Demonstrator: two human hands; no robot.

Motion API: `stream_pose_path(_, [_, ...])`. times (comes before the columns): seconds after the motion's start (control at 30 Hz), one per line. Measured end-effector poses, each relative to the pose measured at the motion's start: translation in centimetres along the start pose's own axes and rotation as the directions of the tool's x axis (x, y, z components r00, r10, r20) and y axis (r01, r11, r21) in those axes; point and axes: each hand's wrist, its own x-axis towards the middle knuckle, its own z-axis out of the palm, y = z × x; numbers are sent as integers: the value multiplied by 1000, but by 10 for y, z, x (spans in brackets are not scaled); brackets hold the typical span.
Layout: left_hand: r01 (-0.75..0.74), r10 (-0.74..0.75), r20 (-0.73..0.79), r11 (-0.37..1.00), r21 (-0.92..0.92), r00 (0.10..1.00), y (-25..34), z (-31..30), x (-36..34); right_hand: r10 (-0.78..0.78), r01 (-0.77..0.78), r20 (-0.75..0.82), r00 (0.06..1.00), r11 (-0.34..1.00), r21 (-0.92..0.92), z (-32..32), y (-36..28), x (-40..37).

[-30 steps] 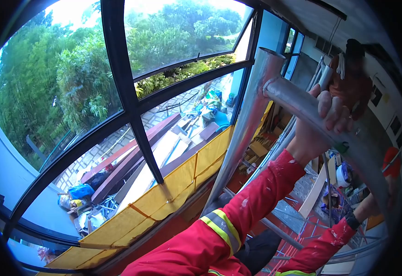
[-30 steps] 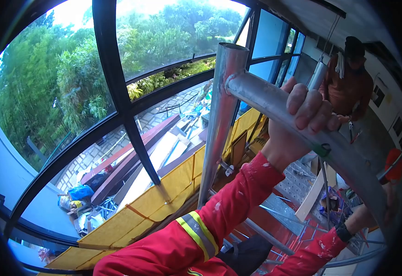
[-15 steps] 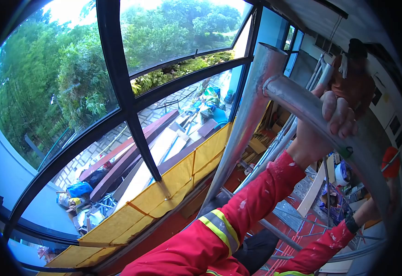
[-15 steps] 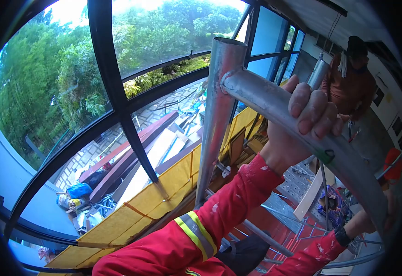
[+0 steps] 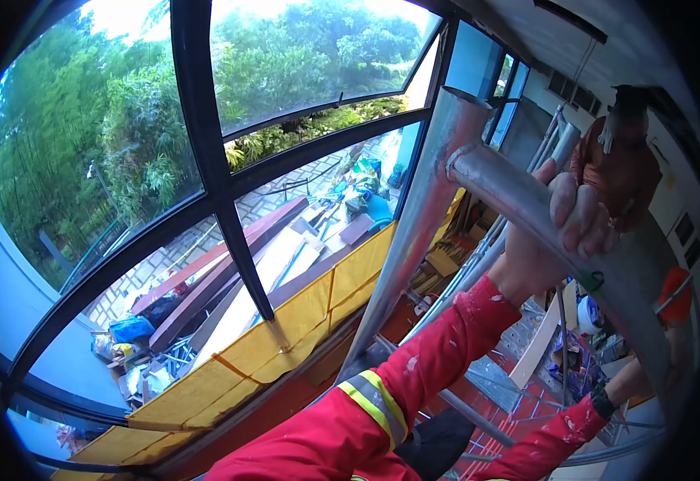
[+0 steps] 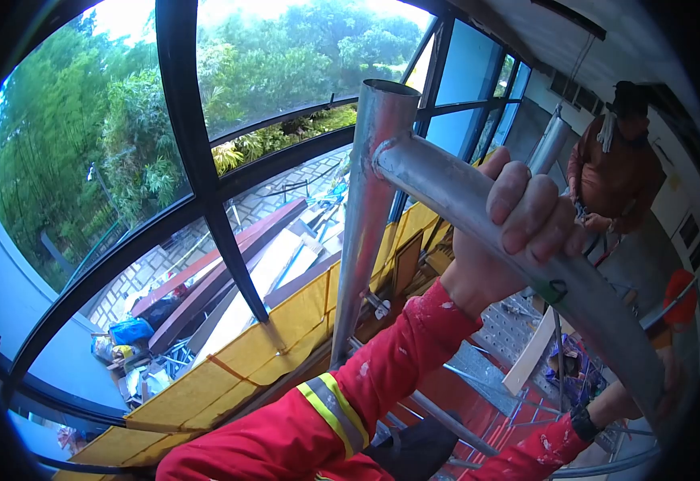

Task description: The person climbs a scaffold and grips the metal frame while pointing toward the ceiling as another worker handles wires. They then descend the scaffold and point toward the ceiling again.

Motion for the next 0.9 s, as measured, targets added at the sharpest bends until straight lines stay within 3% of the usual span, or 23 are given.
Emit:
stream_pose_path(0.13, [8, -7, 19, 1000, -26, 1000, 0, -2, 1, 207, -166, -26, 978, 846, 507, 3, -5, 0])
stream_pose_path(0.23, [19, -18, 28, 1000, -23, 999, 1, -3, 1, 209, -163, -16, 978, 805, 571, 2, -6, 2])
stream_pose_path(0.27, [20, -20, 25, 999, -28, 1000, 1, -2, 1, 158, -144, 2, 987, 896, 419, 0, -7, 1])
stream_pose_path(0.3, [22, -21, 22, 999, -33, 1000, 1, -3, 1, 0, 1, 15, 1000, 999, -41, -3, -4, 2])
stream_pose_path(0.33, [23, -22, 19, 999, -38, 1000, 1, -3, 1, -134, 165, 98, 986, 859, -485, -7, -2, 2])
stream_pose_path(0.37, [23, -23, 15, 999, -39, 1000, 1, -2, 0, -210, 308, 231, 950, 511, -802, -11, 0, 3])
stream_pose_path(0.43, [25, -25, 9, 999, -39, 1000, 2, -4, 0, -162, 416, 410, 897, 1, -909, -16, -2, 6])
stream_pose_path(0.53, [36, -47, 143, 996, 83, 989, 6, -10, 2, -82, 432, 438, 895, -84, -898, -26, -4, 17])
stream_pose_path(0.67, [37, -53, 159, 994, 103, 986, 7, -11, 2, -173, 336, 349, 921, -99, -937, -53, 11, 28])
stream_pose_path(0.73, [32, -50, 165, 993, 110, 985, 7, -10, 3, -246, 284, 263, 933, 54, -957, -55, 17, 30])
stream_pose_path(0.87, [30, -30, 24, 1000, 4, 999, 2, -6, 1, -249, 232, 97, 964, 599, -766, -63, 23, 31])
stream_pose_path(0.9, [28, -28, 31, 1000, 1, 999, 2, -6, 1, -229, 250, 135, 964, 605, -756, -64, 22, 32])
